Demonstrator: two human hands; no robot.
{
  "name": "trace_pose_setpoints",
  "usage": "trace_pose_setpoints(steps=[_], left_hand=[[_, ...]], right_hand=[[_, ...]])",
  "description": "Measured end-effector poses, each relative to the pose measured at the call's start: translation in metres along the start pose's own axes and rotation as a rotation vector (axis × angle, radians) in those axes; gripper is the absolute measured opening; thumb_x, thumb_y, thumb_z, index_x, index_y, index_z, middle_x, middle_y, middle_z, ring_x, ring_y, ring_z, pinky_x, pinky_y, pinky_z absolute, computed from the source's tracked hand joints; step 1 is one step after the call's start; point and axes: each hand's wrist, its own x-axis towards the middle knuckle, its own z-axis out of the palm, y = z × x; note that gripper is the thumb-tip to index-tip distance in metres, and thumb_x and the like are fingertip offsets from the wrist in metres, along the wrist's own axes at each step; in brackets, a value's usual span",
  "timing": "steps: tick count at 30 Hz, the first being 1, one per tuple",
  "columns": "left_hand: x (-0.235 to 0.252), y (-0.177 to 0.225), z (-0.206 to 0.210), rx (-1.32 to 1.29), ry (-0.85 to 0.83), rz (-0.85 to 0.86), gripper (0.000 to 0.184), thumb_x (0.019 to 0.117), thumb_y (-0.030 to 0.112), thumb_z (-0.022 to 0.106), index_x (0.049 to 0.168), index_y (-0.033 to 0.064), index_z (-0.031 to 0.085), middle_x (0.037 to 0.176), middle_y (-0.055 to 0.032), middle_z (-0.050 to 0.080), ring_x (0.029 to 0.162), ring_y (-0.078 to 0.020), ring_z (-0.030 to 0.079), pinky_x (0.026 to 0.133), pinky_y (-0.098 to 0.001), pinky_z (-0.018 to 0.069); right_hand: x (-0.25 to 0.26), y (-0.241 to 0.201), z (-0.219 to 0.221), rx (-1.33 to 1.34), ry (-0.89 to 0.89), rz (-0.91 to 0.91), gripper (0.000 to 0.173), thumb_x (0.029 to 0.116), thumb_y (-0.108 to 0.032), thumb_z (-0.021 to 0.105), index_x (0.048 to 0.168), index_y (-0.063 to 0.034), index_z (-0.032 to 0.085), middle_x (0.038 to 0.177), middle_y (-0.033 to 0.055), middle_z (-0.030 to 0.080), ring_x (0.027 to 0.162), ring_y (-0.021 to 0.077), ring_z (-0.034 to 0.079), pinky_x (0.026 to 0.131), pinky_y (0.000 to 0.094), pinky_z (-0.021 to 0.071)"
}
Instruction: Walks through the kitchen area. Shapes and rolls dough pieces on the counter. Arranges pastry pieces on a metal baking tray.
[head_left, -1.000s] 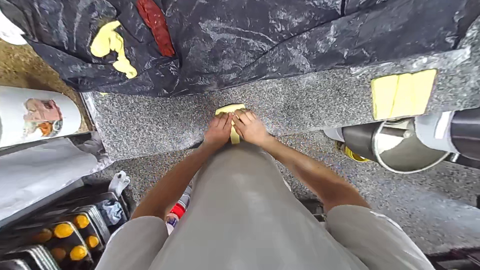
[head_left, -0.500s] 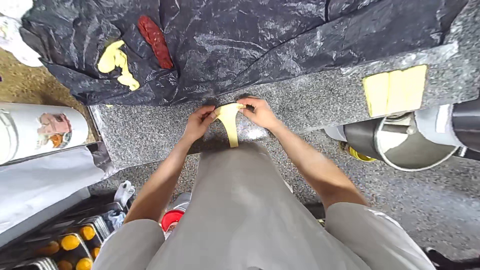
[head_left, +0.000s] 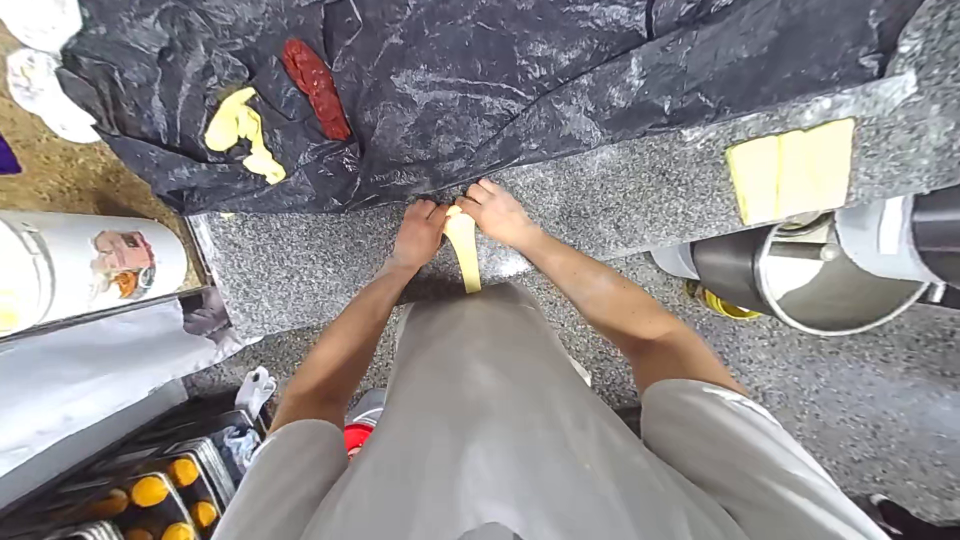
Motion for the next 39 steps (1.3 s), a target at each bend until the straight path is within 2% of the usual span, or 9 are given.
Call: trace_pose_setpoints(steps=[5,8,13,15,17,20,22,35,39], left_hand=[[-0.035,0.005,-0.003,0.000,-0.091,0.030,0.041,0.1088,0.024,0.045,0.144,0.0102,0.060,0.149,-0.0124,0.057,0.140,-0.0303,0.052,0.117,-0.0518,0.0393],[-0.032,0.012,-0.012,-0.006,-0.048,0.006,0.044,0.1067,0.039,0.051,0.137,0.0104,0.065,0.134,-0.0108,0.068,0.124,-0.0290,0.064,0.107,-0.0524,0.0474],[-0.006,0.013,0.007,0.045,-0.144,0.061,0.055,0.1055,0.016,0.048,0.157,0.0031,0.036,0.165,-0.0161,0.034,0.154,-0.0324,0.030,0.122,-0.0564,0.0295],[-0.034,0.024,0.010,0.014,-0.267,0.110,0.057,0.1061,0.012,0.041,0.161,0.0024,0.029,0.169,-0.0149,0.027,0.157,-0.0275,0.024,0.125,-0.0539,0.0235],[-0.049,0.031,0.010,0.035,-0.258,0.129,0.060,0.1086,0.034,0.037,0.158,-0.0012,0.034,0.165,-0.0193,0.033,0.155,-0.0321,0.029,0.124,-0.0570,0.0247],[-0.036,0.019,0.011,0.153,-0.176,0.070,0.097,0.0967,0.072,0.038,0.159,-0.0020,0.029,0.168,-0.0229,0.023,0.157,-0.0366,0.019,0.125,-0.0615,0.0177],[-0.016,0.002,0.010,0.253,-0.120,0.064,0.104,0.0947,0.078,0.026,0.160,-0.0029,0.025,0.169,-0.0233,0.018,0.158,-0.0370,0.016,0.125,-0.0607,0.0157],[-0.069,0.018,0.002,0.209,-0.228,0.004,0.100,0.0960,0.076,0.037,0.160,0.0000,0.028,0.167,-0.0258,0.023,0.156,-0.0417,0.021,0.123,-0.0659,0.0194],[-0.111,0.041,-0.007,0.100,-0.261,-0.044,0.099,0.0944,0.073,0.044,0.161,0.0020,0.027,0.168,-0.0216,0.024,0.157,-0.0398,0.019,0.123,-0.0660,0.0171]], right_hand=[[-0.039,-0.022,0.005,-0.026,-0.065,0.044,0.046,0.1088,-0.026,0.044,0.152,-0.0111,0.049,0.158,0.0108,0.047,0.147,0.0285,0.044,0.114,0.0549,0.0402],[-0.042,-0.040,0.002,0.019,0.012,0.135,0.044,0.1083,-0.039,0.045,0.139,-0.0115,0.060,0.143,0.0110,0.061,0.136,0.0289,0.054,0.111,0.0547,0.0429],[-0.032,-0.038,0.013,-0.010,-0.051,0.117,0.044,0.1015,-0.006,0.050,0.145,-0.0089,0.056,0.156,0.0099,0.050,0.149,0.0288,0.040,0.117,0.0586,0.0355],[-0.066,-0.050,0.009,0.015,-0.158,0.069,0.052,0.1078,-0.026,0.044,0.157,-0.0094,0.041,0.166,0.0095,0.035,0.157,0.0275,0.026,0.123,0.0636,0.0213],[-0.081,-0.048,0.009,-0.007,-0.197,0.025,0.081,0.1042,-0.065,0.030,0.163,-0.0089,0.027,0.171,0.0102,0.022,0.159,0.0285,0.016,0.123,0.0699,0.0101],[-0.058,-0.032,0.010,-0.077,-0.098,0.055,0.100,0.0932,-0.080,0.035,0.163,-0.0096,0.028,0.171,0.0099,0.022,0.159,0.0303,0.018,0.121,0.0737,0.0087],[-0.037,-0.015,0.000,-0.120,-0.129,0.075,0.102,0.0935,-0.081,0.031,0.164,-0.0077,0.023,0.173,0.0103,0.017,0.159,0.0309,0.014,0.120,0.0742,0.0081],[-0.079,-0.009,-0.006,-0.079,-0.183,-0.063,0.102,0.0913,-0.081,0.039,0.164,-0.0106,0.025,0.172,0.0100,0.018,0.159,0.0327,0.014,0.122,0.0721,0.0103],[-0.089,-0.034,-0.011,0.013,-0.148,-0.070,0.070,0.1031,-0.059,0.045,0.159,-0.0165,0.038,0.167,0.0152,0.032,0.156,0.0382,0.024,0.121,0.0695,0.0198]])
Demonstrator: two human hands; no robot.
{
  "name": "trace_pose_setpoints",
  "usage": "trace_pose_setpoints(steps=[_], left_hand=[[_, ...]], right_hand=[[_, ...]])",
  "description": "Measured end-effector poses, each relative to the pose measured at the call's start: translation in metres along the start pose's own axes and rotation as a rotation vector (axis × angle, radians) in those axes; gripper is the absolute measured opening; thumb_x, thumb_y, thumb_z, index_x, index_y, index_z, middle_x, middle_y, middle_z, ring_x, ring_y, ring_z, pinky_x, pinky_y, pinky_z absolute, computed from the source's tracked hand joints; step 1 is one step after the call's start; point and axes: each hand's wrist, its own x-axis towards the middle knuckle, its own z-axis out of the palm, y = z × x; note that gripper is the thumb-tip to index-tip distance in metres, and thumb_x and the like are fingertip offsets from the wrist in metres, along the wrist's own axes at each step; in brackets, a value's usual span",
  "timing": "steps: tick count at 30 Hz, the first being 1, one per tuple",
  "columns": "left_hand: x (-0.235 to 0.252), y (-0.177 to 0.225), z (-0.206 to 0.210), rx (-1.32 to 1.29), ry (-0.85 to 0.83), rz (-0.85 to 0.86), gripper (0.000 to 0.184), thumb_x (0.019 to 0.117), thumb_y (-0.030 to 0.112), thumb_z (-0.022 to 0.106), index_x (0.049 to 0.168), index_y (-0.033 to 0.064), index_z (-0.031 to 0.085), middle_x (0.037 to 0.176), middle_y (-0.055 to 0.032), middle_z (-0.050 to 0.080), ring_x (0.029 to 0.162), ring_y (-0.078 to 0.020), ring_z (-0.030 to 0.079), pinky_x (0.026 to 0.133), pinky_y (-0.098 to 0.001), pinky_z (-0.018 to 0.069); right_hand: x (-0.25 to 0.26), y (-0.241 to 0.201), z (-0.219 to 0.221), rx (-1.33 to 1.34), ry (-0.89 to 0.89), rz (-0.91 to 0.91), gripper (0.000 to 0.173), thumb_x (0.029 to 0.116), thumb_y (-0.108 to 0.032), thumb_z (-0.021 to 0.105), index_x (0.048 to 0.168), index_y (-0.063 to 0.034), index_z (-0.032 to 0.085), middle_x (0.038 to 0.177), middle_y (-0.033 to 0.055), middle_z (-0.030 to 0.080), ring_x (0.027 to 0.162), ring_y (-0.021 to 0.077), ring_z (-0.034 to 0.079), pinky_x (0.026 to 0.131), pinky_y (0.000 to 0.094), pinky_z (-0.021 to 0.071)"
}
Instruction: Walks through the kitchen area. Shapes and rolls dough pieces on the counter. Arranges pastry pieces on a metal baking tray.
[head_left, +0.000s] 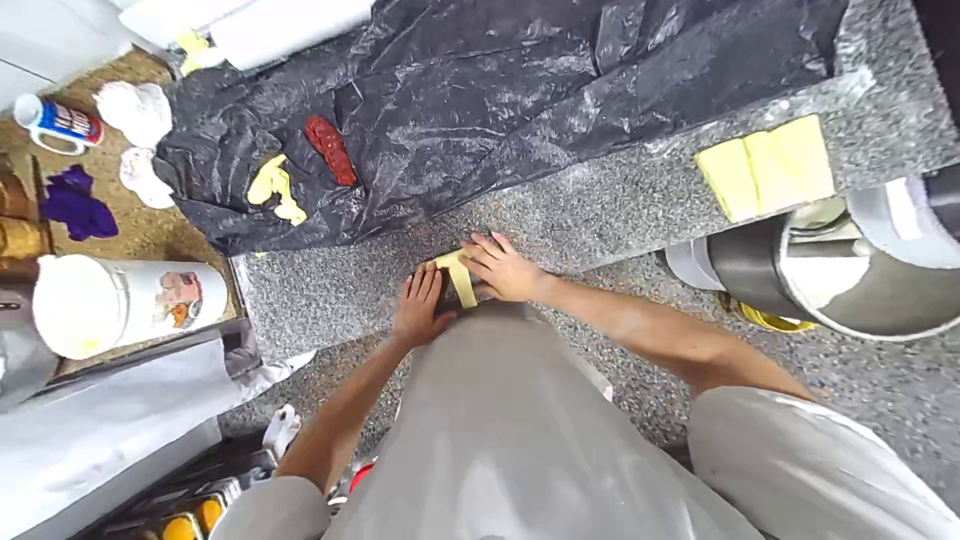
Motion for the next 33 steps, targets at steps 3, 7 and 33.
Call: trace_pose_setpoints(steps=[3,7,33], left_hand=[[0.010,-0.001,0.005,-0.163,0.275,-0.089,0.106,0.0932,0.072,0.050,0.158,-0.0091,0.025,0.162,-0.0321,0.028,0.153,-0.0447,0.025,0.124,-0.0635,0.0213],[0.035,0.000,0.010,-0.448,0.390,-0.232,0.126,0.0801,0.060,0.077,0.158,-0.0131,0.011,0.162,-0.0354,0.024,0.154,-0.0401,0.026,0.127,-0.0497,0.0240],[-0.164,-0.124,-0.063,-1.250,-0.608,-0.394,0.028,0.0997,0.027,0.059,0.103,0.0035,0.074,0.068,-0.0052,0.072,0.059,-0.0140,0.069,0.061,-0.0326,0.0616]], right_hand=[[0.065,-0.008,-0.005,-0.026,0.080,0.023,0.051,0.1002,-0.051,0.057,0.134,-0.0141,0.063,0.134,0.0178,0.061,0.127,0.0399,0.057,0.100,0.0604,0.0495],[0.099,-0.010,-0.009,0.046,-0.140,-0.055,0.047,0.1027,-0.047,0.056,0.116,-0.0033,0.067,0.108,0.0199,0.069,0.100,0.0408,0.068,0.081,0.0582,0.0560],[-0.003,0.051,-0.012,-0.283,0.427,1.217,0.113,0.0846,-0.091,0.032,0.165,-0.0132,0.019,0.171,0.0236,0.007,0.157,0.0492,0.005,0.115,0.0828,0.0098]])
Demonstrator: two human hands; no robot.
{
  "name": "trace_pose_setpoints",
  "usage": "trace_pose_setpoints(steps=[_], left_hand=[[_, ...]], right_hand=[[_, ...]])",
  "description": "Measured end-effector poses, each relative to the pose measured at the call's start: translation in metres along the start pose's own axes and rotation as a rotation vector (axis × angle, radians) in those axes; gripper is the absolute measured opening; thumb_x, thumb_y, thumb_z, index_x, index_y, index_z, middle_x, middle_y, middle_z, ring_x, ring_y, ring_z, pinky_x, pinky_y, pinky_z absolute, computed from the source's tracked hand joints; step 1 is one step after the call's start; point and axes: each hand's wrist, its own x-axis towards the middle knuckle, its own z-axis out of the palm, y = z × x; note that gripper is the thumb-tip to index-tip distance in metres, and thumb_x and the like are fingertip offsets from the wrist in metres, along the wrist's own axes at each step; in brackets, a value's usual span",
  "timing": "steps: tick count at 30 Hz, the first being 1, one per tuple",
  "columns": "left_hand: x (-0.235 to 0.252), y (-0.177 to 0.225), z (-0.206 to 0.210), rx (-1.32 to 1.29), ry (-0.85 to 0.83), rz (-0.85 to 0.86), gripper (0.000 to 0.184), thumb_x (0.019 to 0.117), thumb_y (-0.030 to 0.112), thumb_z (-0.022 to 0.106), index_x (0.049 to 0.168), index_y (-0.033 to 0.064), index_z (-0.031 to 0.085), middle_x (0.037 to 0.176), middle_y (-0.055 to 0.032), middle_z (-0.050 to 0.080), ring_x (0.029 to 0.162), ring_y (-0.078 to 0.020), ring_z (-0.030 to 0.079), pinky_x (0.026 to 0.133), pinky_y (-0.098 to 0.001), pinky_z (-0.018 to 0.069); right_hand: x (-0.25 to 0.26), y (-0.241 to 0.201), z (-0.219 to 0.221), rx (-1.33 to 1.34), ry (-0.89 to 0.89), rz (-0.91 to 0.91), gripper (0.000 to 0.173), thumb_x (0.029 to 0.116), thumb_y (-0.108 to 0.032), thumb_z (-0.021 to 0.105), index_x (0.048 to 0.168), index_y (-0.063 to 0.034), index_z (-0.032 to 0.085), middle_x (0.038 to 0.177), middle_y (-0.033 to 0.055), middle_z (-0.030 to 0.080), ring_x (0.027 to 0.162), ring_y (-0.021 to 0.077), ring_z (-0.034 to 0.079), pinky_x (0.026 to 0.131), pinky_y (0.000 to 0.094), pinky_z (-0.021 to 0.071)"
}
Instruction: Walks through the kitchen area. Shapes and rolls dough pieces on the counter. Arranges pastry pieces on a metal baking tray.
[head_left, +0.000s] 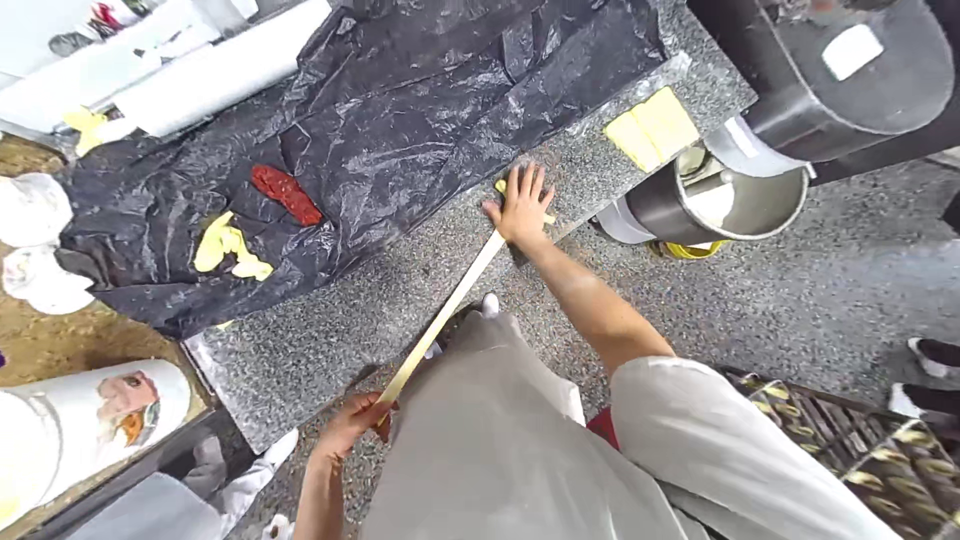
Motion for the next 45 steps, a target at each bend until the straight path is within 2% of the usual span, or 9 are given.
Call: trace_pose_setpoints(steps=[3,9,15,19,22,31,36,41,45], left_hand=[[0.000,-0.015,0.002,-0.046,0.033,0.032,0.029,0.0997,0.025,0.057,0.106,0.0019,0.074,0.070,-0.0060,0.072,0.061,-0.0151,0.070,0.064,-0.0343,0.0624],[0.007,-0.012,0.011,-0.078,0.114,0.016,0.024,0.1001,0.021,0.058,0.101,0.0010,0.072,0.067,-0.0049,0.070,0.058,-0.0133,0.068,0.061,-0.0316,0.0612],[0.044,0.004,0.039,-0.146,0.303,0.131,0.024,0.1029,0.018,0.057,0.100,-0.0033,0.069,0.073,-0.0097,0.071,0.063,-0.0179,0.070,0.064,-0.0362,0.0626],[0.048,-0.001,0.042,-0.150,0.319,0.149,0.026,0.1043,0.018,0.054,0.103,-0.0030,0.068,0.076,-0.0104,0.072,0.066,-0.0188,0.071,0.066,-0.0372,0.0630],[0.010,-0.016,0.013,-0.203,0.431,0.134,0.027,0.1032,0.016,0.053,0.117,-0.0032,0.065,0.080,-0.0082,0.073,0.067,-0.0167,0.071,0.067,-0.0351,0.0629],[-0.117,-0.099,-0.072,-0.403,0.747,0.202,0.031,0.1038,0.013,0.047,0.085,0.0158,0.072,0.064,0.0037,0.070,0.051,-0.0061,0.064,0.050,-0.0230,0.0568],[-0.075,-0.068,-0.035,-0.422,0.601,0.283,0.025,0.1012,0.015,0.052,0.087,0.0135,0.073,0.064,0.0017,0.071,0.052,-0.0073,0.066,0.051,-0.0239,0.0583],[-0.064,-0.051,-0.017,-0.433,0.475,0.357,0.024,0.1016,0.014,0.053,0.103,0.0086,0.076,0.071,-0.0026,0.074,0.057,-0.0094,0.069,0.057,-0.0251,0.0606],[-0.073,-0.049,-0.031,-0.392,0.519,0.363,0.026,0.1033,0.012,0.050,0.100,0.0079,0.075,0.070,-0.0020,0.074,0.056,-0.0088,0.069,0.056,-0.0239,0.0601]], right_hand=[[-0.068,-0.039,0.004,-0.010,-0.118,-0.131,0.112,0.0812,-0.094,0.033,0.166,-0.0208,0.022,0.172,0.0189,0.008,0.157,0.0471,0.003,0.114,0.0831,0.0058],[0.026,0.019,-0.006,-0.034,0.008,0.111,0.115,0.0838,-0.092,0.030,0.166,-0.0130,0.017,0.170,0.0269,0.006,0.156,0.0509,0.005,0.115,0.0821,0.0090],[-0.118,-0.050,-0.009,0.017,-0.199,-0.159,0.110,0.0811,-0.095,0.027,0.164,-0.0233,0.028,0.171,0.0220,0.010,0.157,0.0486,0.006,0.115,0.0821,0.0060],[-0.064,-0.033,-0.022,0.000,-0.031,-0.050,0.101,0.0889,-0.084,0.038,0.164,-0.0179,0.026,0.171,0.0224,0.009,0.157,0.0483,0.007,0.116,0.0793,0.0123],[-0.079,-0.057,-0.005,0.000,-0.074,-0.118,0.106,0.0870,-0.086,0.040,0.165,-0.0156,0.024,0.171,0.0245,0.009,0.156,0.0515,0.007,0.114,0.0825,0.0150],[-0.038,-0.045,0.000,-0.039,0.017,0.076,0.118,0.0813,-0.092,0.035,0.166,-0.0119,0.016,0.170,0.0284,0.006,0.155,0.0523,0.007,0.114,0.0817,0.0132],[-0.180,-0.131,0.002,0.033,-0.230,-0.260,0.100,0.0895,-0.082,0.039,0.163,-0.0160,0.029,0.170,0.0243,0.015,0.157,0.0479,0.009,0.117,0.0797,0.0106],[-0.145,-0.111,-0.010,0.133,-0.154,-0.156,0.076,0.0936,-0.061,0.062,0.145,-0.0053,0.055,0.132,0.0240,0.061,0.118,0.0424,0.062,0.091,0.0599,0.0540],[-0.064,-0.063,-0.026,0.048,-0.092,-0.017,0.065,0.0995,-0.053,0.057,0.137,-0.0004,0.059,0.130,0.0280,0.061,0.119,0.0474,0.060,0.093,0.0645,0.0515]])
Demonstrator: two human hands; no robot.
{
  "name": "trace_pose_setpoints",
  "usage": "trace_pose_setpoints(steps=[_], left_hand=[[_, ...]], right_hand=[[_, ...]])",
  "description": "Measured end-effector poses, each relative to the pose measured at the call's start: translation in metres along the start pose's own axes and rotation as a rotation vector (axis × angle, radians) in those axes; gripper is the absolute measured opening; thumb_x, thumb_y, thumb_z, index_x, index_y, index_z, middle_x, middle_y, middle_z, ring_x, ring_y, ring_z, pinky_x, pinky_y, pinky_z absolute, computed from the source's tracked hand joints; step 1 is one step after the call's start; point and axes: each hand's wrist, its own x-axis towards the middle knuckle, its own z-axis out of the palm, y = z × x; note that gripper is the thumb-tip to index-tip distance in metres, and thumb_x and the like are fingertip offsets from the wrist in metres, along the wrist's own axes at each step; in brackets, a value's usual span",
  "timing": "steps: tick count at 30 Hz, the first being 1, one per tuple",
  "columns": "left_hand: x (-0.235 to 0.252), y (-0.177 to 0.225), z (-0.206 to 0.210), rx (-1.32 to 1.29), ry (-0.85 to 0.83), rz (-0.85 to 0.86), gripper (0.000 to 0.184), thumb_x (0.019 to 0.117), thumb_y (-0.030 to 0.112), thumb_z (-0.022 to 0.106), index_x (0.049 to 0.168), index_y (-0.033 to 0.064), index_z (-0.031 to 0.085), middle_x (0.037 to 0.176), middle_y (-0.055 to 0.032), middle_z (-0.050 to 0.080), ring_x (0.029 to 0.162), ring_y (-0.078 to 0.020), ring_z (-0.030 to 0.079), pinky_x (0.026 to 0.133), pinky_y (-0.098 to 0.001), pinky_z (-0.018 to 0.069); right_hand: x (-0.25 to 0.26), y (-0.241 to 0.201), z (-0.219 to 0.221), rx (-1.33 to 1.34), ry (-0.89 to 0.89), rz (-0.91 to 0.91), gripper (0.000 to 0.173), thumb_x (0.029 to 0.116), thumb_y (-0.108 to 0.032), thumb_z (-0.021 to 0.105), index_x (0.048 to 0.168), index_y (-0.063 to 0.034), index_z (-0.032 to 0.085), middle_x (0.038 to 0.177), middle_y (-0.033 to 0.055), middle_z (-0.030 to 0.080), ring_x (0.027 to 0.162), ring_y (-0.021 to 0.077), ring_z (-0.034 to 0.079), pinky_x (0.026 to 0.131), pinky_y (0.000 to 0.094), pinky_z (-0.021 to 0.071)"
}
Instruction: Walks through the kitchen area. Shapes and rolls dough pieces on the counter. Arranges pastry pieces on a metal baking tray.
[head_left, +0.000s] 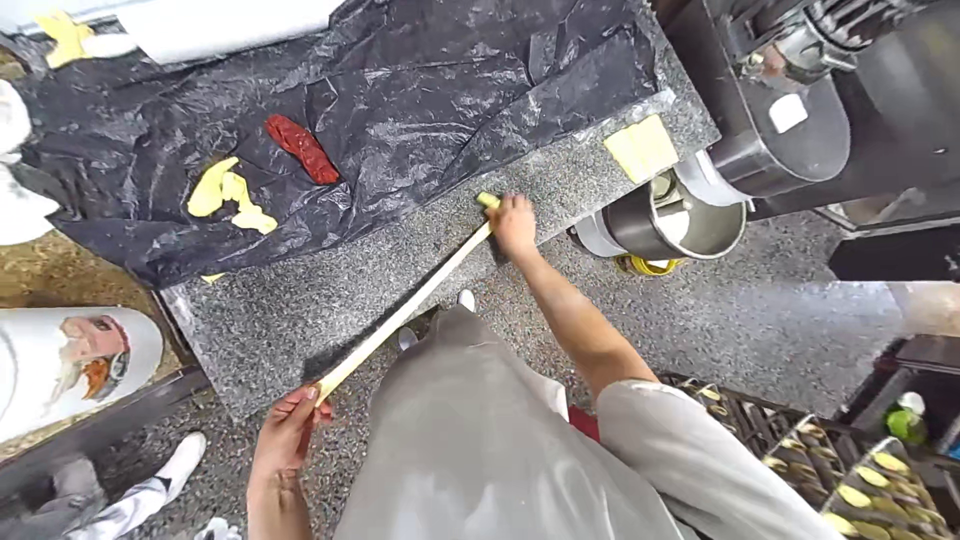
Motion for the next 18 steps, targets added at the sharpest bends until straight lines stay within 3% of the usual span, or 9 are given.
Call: trace_pose_setpoints(steps=[1,3,5,7,9,11,13,16,18], left_hand=[[0.001,-0.001,-0.003,0.018,0.009,-0.009,0.026,0.1037,0.012,0.049,0.099,0.0070,0.074,0.070,-0.0020,0.074,0.056,-0.0087,0.069,0.056,-0.0242,0.0602],[0.011,-0.002,-0.003,0.036,0.013,-0.023,0.026,0.1035,0.011,0.049,0.097,0.0062,0.074,0.070,-0.0023,0.074,0.057,-0.0093,0.069,0.056,-0.0252,0.0607],[0.021,-0.005,0.006,0.021,0.006,-0.029,0.026,0.1040,0.011,0.048,0.099,0.0050,0.073,0.070,-0.0034,0.074,0.056,-0.0102,0.069,0.056,-0.0257,0.0608],[0.032,-0.008,0.016,0.016,-0.014,-0.031,0.027,0.1049,0.012,0.045,0.103,0.0043,0.072,0.071,-0.0033,0.074,0.056,-0.0097,0.069,0.057,-0.0254,0.0607],[0.036,-0.009,0.024,0.008,-0.022,-0.030,0.028,0.1052,0.011,0.045,0.106,0.0024,0.072,0.071,-0.0034,0.074,0.056,-0.0096,0.069,0.057,-0.0252,0.0606],[0.040,-0.007,0.030,0.001,-0.036,-0.024,0.028,0.1051,0.011,0.045,0.107,0.0021,0.072,0.071,-0.0034,0.073,0.056,-0.0095,0.068,0.057,-0.0246,0.0604],[0.044,-0.007,0.030,-0.019,-0.027,-0.013,0.029,0.1056,0.011,0.044,0.108,0.0025,0.072,0.071,-0.0036,0.074,0.056,-0.0100,0.069,0.057,-0.0253,0.0606],[0.050,0.000,0.008,-0.039,0.083,0.015,0.030,0.1075,0.012,0.042,0.099,0.0069,0.071,0.070,-0.0014,0.074,0.056,-0.0089,0.068,0.055,-0.0242,0.0592],[0.051,0.001,-0.001,-0.026,0.109,0.000,0.031,0.1081,0.013,0.043,0.096,0.0068,0.070,0.070,-0.0015,0.074,0.055,-0.0085,0.067,0.053,-0.0236,0.0585]], right_hand=[[0.008,0.010,0.007,-0.055,0.041,0.038,0.076,0.0986,-0.061,0.052,0.144,-0.0002,0.053,0.141,0.0296,0.053,0.131,0.0497,0.051,0.099,0.0683,0.0447],[-0.013,-0.005,0.022,-0.053,0.039,0.008,0.099,0.0941,-0.075,0.043,0.158,-0.0007,0.033,0.164,0.0308,0.026,0.151,0.0525,0.023,0.113,0.0767,0.0259],[-0.068,-0.048,0.041,-0.017,-0.035,-0.101,0.109,0.0880,-0.086,0.036,0.161,-0.0062,0.030,0.169,0.0282,0.012,0.156,0.0515,0.008,0.116,0.0803,0.0119],[-0.114,-0.080,0.055,-0.007,-0.084,-0.206,0.102,0.0892,-0.087,0.029,0.161,-0.0138,0.035,0.170,0.0231,0.017,0.157,0.0472,0.011,0.117,0.0798,0.0112],[-0.124,-0.087,0.047,0.047,-0.045,-0.221,0.085,0.0950,-0.077,0.035,0.158,-0.0209,0.042,0.168,0.0189,0.028,0.155,0.0439,0.023,0.114,0.0751,0.0249],[-0.098,-0.071,0.034,0.095,0.043,-0.142,0.080,0.0937,-0.068,0.053,0.152,-0.0137,0.048,0.152,0.0218,0.048,0.138,0.0435,0.048,0.101,0.0669,0.0436],[-0.065,-0.047,0.019,0.096,-0.076,-0.047,0.078,0.0946,-0.059,0.062,0.149,-0.0051,0.049,0.134,0.0232,0.061,0.119,0.0422,0.062,0.091,0.0593,0.0544],[-0.026,-0.010,0.008,0.035,-0.081,-0.010,0.059,0.0993,-0.048,0.061,0.138,-0.0043,0.058,0.128,0.0236,0.062,0.116,0.0440,0.062,0.090,0.0619,0.0540],[-0.027,0.001,0.017,-0.031,0.007,-0.019,0.075,0.0989,-0.057,0.054,0.150,-0.0031,0.046,0.148,0.0267,0.049,0.137,0.0476,0.045,0.103,0.0687,0.0415]])
